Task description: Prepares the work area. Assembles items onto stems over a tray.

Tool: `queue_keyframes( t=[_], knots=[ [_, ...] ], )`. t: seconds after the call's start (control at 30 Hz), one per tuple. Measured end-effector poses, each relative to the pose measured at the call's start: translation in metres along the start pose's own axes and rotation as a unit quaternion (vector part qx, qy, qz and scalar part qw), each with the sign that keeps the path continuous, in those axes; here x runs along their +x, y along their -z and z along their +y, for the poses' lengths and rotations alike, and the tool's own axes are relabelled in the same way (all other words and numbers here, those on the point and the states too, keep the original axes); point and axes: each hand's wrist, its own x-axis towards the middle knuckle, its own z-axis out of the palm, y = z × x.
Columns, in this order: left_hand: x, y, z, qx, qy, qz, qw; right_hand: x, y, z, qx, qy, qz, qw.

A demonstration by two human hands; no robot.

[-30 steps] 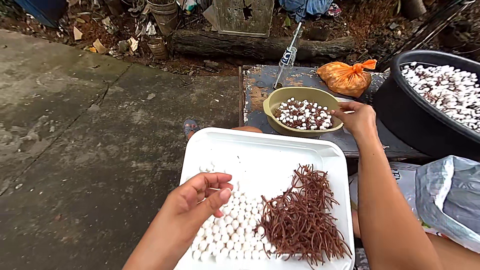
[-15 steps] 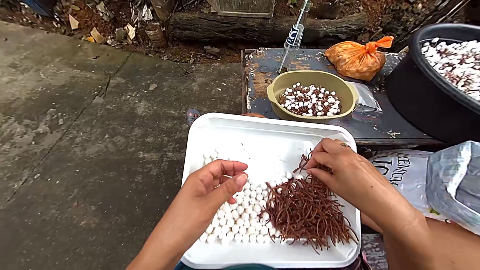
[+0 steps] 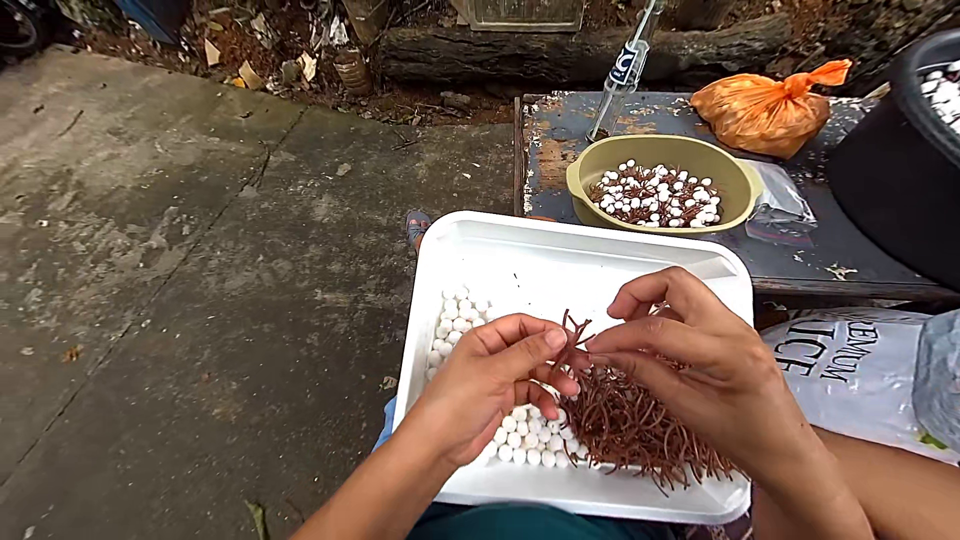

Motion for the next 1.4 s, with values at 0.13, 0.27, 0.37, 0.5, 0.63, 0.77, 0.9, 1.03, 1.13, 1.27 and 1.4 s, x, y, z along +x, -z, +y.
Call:
queue_keyframes(
  t=[0.13, 0.27, 0.37, 0.5, 0.63, 0.77, 0.9, 1.03, 1.13, 1.27, 1.4],
  knots=[
    [-0.004, 0.001, -0.008, 0.052, -0.088, 0.043, 0.994, -0.003, -0.011, -0.007, 0.005, -0.038, 0.019, 0.999],
    [-0.003, 0.0, -0.023, 0.298, -0.312, 0.116, 0.895, -0.005, -0.028, -0.021, 0.077, -0.126, 0.067, 0.987],
    [0.0, 0.004, -0.027, 0.352, -0.378, 0.119, 0.848, -0.005, -0.035, -0.027, 0.117, -0.141, 0.084, 0.979],
    [0.002, 0.008, -0.035, 0.396, -0.429, 0.113, 0.804, -0.005, -0.039, -0.034, 0.156, -0.157, 0.083, 0.972],
    [0.0, 0.005, -0.033, 0.348, -0.364, 0.102, 0.858, -0.003, -0.04, -0.038, 0.166, -0.152, 0.081, 0.971],
    [-0.001, 0.007, -0.025, 0.338, -0.351, 0.066, 0.87, -0.002, -0.039, -0.038, 0.196, -0.165, 0.068, 0.964],
    [-0.003, 0.007, -0.022, 0.343, -0.357, 0.079, 0.865, -0.003, -0.036, -0.036, 0.234, -0.217, 0.061, 0.946],
    [-0.005, 0.005, -0.023, 0.36, -0.301, 0.102, 0.877, -0.004, -0.039, -0.034, 0.215, -0.234, 0.075, 0.945],
    [-0.004, 0.006, -0.025, 0.355, -0.281, 0.099, 0.886, -0.004, -0.042, -0.036, 0.194, -0.227, 0.082, 0.951],
    [-0.004, 0.006, -0.023, 0.276, -0.295, 0.068, 0.912, -0.001, -0.041, -0.036, 0.184, -0.217, 0.085, 0.955],
    [-0.004, 0.005, -0.021, 0.254, -0.302, 0.095, 0.914, 0.001, -0.04, -0.031, 0.158, -0.162, 0.068, 0.972]
  ],
)
